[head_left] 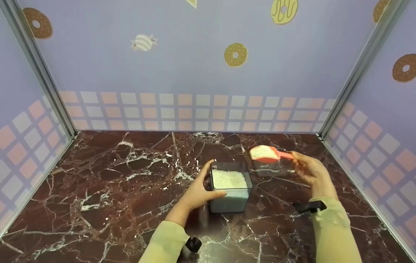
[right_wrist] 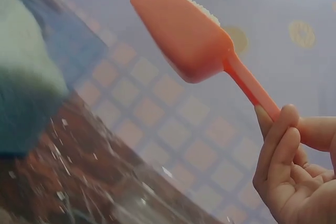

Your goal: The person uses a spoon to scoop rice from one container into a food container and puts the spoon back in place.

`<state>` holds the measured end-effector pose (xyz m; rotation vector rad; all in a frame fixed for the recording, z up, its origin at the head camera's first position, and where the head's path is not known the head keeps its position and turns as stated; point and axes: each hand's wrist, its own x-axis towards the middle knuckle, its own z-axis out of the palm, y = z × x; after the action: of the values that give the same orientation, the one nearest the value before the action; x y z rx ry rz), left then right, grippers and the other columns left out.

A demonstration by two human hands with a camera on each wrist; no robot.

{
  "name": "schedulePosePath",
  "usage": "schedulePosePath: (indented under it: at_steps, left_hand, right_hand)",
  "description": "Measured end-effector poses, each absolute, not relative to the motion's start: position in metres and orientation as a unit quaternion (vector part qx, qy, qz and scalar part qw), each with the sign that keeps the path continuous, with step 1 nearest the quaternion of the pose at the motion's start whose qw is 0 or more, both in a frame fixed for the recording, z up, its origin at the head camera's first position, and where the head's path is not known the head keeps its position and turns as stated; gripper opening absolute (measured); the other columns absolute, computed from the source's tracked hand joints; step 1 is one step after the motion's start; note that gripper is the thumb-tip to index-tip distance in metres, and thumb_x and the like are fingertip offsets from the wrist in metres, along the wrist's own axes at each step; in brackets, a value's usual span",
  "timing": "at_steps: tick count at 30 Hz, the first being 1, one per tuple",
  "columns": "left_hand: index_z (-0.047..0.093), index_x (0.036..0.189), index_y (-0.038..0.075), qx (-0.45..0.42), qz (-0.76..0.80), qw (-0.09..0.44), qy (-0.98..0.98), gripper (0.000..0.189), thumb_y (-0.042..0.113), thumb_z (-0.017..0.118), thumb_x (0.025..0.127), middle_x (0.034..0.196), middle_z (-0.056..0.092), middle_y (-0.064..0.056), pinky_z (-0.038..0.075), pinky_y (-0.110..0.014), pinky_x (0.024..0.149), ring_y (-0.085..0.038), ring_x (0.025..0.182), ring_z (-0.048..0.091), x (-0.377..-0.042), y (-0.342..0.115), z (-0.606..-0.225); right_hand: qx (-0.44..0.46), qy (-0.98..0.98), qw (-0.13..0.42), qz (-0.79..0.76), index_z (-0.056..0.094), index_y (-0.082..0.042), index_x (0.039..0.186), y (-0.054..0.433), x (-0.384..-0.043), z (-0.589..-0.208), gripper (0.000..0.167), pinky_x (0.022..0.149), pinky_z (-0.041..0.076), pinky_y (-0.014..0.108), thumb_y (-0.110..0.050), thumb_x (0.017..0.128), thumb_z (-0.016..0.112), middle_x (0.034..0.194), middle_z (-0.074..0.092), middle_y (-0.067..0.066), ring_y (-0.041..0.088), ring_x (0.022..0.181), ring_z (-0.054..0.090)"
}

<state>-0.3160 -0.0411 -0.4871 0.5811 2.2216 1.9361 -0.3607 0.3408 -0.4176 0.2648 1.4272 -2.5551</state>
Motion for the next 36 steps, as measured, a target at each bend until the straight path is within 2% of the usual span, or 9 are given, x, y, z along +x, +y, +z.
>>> schedulePosePath:
  at_steps: [5,8,12,19,25,30,33,36]
  left_hand:
    - [0.018,0.165,0.031,0.189,0.639,0.068,0.743,0.11,0.026,0.087,0.08,0.164,0.037,-0.015,0.038,-0.055,0.119,-0.036,0.145,0.045,-0.316,-0.042,-0.488]
    - [0.018,0.165,0.031,0.189,0.639,0.067,0.743,0.11,0.026,0.087,0.08,0.162,0.039,-0.015,0.039,-0.054,0.119,-0.035,0.143,0.047,-0.315,-0.042,-0.488]
    - [0.017,0.166,0.029,0.194,0.644,0.067,0.737,0.11,0.024,0.087,0.08,0.159,0.043,-0.016,0.044,-0.052,0.116,-0.035,0.138,0.051,-0.315,-0.042,-0.488]
    - [0.016,0.165,0.035,0.184,0.635,0.076,0.746,0.112,0.031,0.088,0.08,0.17,0.025,-0.011,0.037,-0.055,0.12,-0.036,0.152,0.035,-0.315,-0.043,-0.487]
    - [0.015,0.166,0.029,0.197,0.648,0.075,0.732,0.111,0.025,0.086,0.081,0.163,0.038,-0.014,0.045,-0.048,0.114,-0.034,0.14,0.05,-0.315,-0.042,-0.487]
    - [0.016,0.166,0.027,0.197,0.652,0.071,0.728,0.11,0.021,0.086,0.082,0.159,0.043,-0.016,0.049,-0.046,0.11,-0.034,0.134,0.054,-0.315,-0.041,-0.486]
    - [0.016,0.166,0.028,0.196,0.653,0.07,0.728,0.11,0.02,0.086,0.081,0.159,0.042,-0.016,0.05,-0.046,0.109,-0.034,0.134,0.055,-0.315,-0.041,-0.487]
    - [0.017,0.166,0.028,0.195,0.65,0.069,0.732,0.11,0.021,0.087,0.081,0.161,0.041,-0.015,0.049,-0.045,0.111,-0.033,0.135,0.054,-0.316,-0.041,-0.487]
  right_hand:
    - [0.122,0.456,0.113,-0.874,0.074,-0.001,0.08,0.366,-0.371,-0.425,0.032,0.05,0.052,0.013,-0.004,0.104,0.053,0.066,0.069,0.007,0.008,0.054,0.064]
    - [0.141,0.455,0.112,-0.872,0.073,0.0,0.079,0.379,-0.375,-0.428,0.028,0.05,0.053,0.014,-0.004,0.102,0.058,0.064,0.069,0.007,0.009,0.054,0.065]
    - [0.152,0.477,0.108,-0.859,0.074,-0.003,0.078,0.389,-0.381,-0.431,0.032,0.05,0.054,0.015,-0.004,0.104,0.055,0.062,0.069,0.006,0.009,0.054,0.065]
    - [0.159,0.56,0.082,-0.809,0.074,-0.008,0.071,0.391,-0.392,-0.435,0.042,0.05,0.053,0.015,-0.001,0.105,0.05,0.058,0.069,0.002,0.006,0.049,0.063]
    - [0.193,0.61,0.059,-0.766,0.073,-0.009,0.068,0.387,-0.398,-0.433,0.039,0.051,0.053,0.015,0.0,0.102,0.056,0.058,0.069,0.001,0.005,0.048,0.062]
    - [0.187,0.656,0.023,-0.731,0.072,-0.013,0.067,0.383,-0.4,-0.431,0.039,0.053,0.053,0.014,0.003,0.1,0.057,0.06,0.069,-0.002,0.002,0.051,0.061]
    - [0.169,0.69,-0.001,-0.704,0.072,-0.011,0.074,0.381,-0.401,-0.43,0.033,0.054,0.053,0.015,0.005,0.1,0.057,0.06,0.068,-0.004,0.002,0.053,0.061]
    - [0.157,0.738,-0.022,-0.656,0.074,0.001,0.098,0.38,-0.403,-0.427,0.016,0.055,0.053,0.015,0.003,0.1,0.058,0.059,0.067,-0.006,0.001,0.054,0.062]
